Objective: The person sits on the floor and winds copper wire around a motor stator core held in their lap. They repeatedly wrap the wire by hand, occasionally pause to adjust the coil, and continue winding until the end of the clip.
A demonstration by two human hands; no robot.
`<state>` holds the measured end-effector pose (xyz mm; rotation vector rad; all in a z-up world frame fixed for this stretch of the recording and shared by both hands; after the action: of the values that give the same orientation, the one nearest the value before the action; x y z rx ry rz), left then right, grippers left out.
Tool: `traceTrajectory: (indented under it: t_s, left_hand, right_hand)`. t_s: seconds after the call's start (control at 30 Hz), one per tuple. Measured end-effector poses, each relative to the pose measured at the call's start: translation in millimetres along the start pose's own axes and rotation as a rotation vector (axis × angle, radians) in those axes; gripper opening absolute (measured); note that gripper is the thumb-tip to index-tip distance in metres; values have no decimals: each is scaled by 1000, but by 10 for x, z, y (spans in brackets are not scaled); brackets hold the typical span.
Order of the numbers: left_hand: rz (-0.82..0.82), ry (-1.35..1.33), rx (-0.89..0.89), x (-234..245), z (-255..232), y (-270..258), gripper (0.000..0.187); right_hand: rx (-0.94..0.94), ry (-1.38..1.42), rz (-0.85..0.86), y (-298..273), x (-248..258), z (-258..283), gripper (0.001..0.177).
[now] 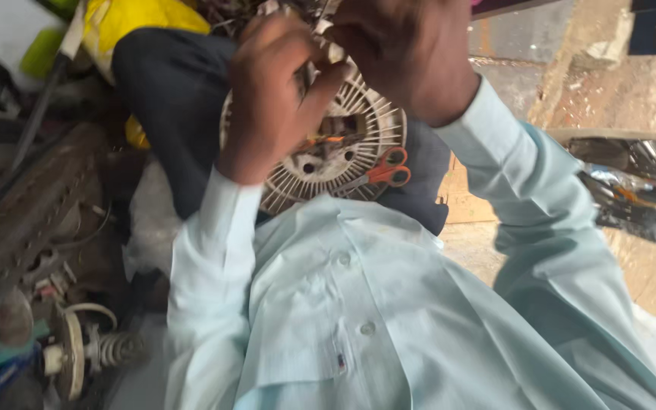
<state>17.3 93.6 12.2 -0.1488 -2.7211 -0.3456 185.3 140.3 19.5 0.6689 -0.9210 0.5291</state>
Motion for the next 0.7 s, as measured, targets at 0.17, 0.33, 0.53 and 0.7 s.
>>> traceTrajectory:
  t_s: [0.17,0.33,0.53,0.7]
  left_hand:
    - [331,-237,91,165,229,-48,14]
    - [-119,623,-544,-57,-764,-531,19]
    - [-218,-361,71,146,-119,-174,7]
    - [365,-159,-108,31,284,99,9]
  right_hand:
    - [188,-99,386,-636,14,895,11]
    - [-98,-187,163,-627,389,18,11]
    - [76,-40,-16,-15,-36,-37,11]
    - [132,-37,210,-132,47,515,23]
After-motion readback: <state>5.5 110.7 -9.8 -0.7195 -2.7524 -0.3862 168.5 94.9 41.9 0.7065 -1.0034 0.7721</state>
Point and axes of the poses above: each hand's wrist, its own y-axis towards the middle knuckle, its own x-axis out of the back of the hand, z = x × y, the point moved 6 cm from there along y, towards the middle knuckle, and after that the axes turned 5 degrees about -y, right-handed, at the moved point
